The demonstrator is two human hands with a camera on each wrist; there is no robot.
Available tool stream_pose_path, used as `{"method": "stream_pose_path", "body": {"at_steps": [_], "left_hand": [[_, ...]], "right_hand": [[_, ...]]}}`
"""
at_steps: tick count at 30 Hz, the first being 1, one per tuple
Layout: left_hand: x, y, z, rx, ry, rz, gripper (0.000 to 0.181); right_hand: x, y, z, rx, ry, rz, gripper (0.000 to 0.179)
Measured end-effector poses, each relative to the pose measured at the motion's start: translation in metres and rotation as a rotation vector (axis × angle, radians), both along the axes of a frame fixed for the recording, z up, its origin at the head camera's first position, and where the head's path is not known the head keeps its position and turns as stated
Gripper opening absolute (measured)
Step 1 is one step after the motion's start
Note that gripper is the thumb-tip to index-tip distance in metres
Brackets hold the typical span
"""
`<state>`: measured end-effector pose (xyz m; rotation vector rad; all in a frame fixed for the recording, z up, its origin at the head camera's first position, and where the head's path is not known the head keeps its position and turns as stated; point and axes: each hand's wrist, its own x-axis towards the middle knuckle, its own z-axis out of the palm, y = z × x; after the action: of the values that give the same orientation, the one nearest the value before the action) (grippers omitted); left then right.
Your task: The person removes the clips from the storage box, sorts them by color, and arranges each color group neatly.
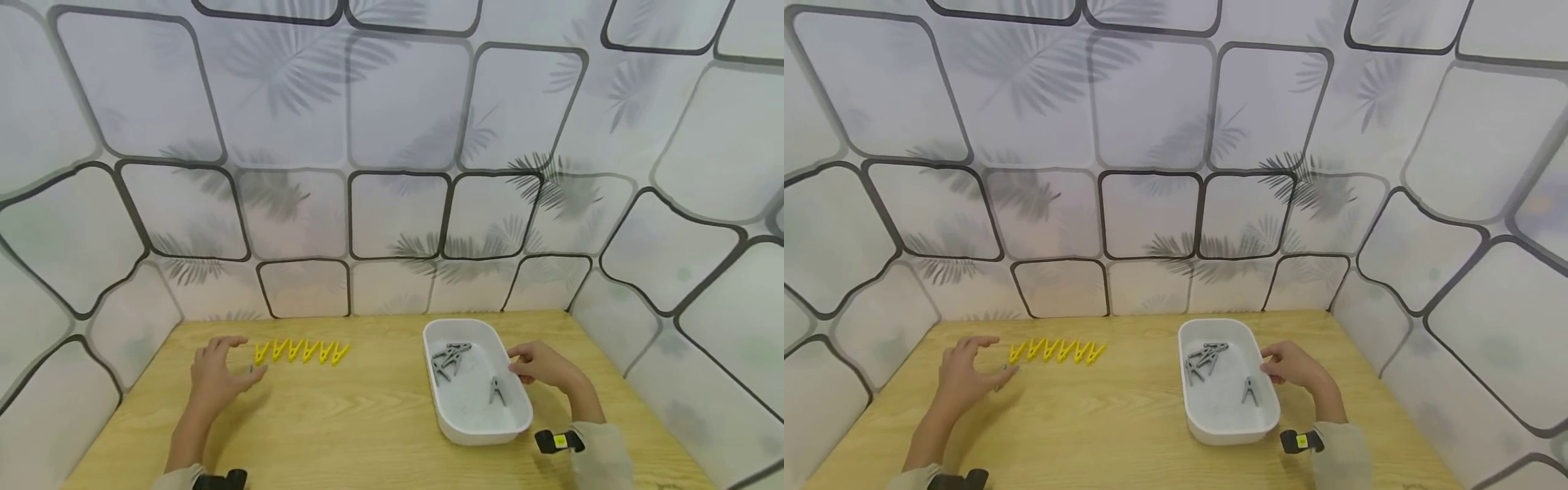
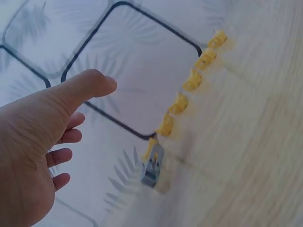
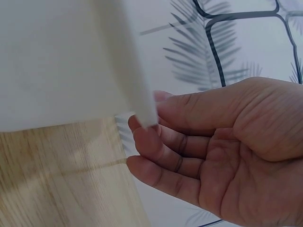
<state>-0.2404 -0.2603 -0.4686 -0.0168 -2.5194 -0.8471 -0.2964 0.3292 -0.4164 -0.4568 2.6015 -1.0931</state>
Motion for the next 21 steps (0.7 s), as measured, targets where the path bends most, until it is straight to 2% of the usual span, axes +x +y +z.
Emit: {"method": "stream_pose_path", "body": {"at_steps": [3, 10, 15, 18, 21], "left_hand": [[-0.003, 0.012, 0.008, -0.005, 0.073, -0.032, 0.060], [-0.006, 0.052, 0.025, 0.018, 0.152, -0.147, 0.058], [-0.017, 0.083, 0.035, -0.005, 0.235, -0.258, 0.056], [-0.030, 0.107, 0.044, -0.062, 0.230, -0.322, 0.056], [-0.043, 0.136, 0.056, -0.098, 0.169, -0.387, 0.056]], "right_hand": [[0.000, 0.001, -0.002, -0.005, 0.006, 0.003, 0.036], [0.001, 0.002, 0.000, -0.006, 0.020, -0.011, 0.035], [0.002, 0.000, 0.000, -0.006, 0.012, -0.024, 0.035], [0.002, -0.001, -0.001, -0.007, 0.013, -0.018, 0.034], [0.001, -0.002, -0.001, -0.008, 0.020, -0.015, 0.034]]}}
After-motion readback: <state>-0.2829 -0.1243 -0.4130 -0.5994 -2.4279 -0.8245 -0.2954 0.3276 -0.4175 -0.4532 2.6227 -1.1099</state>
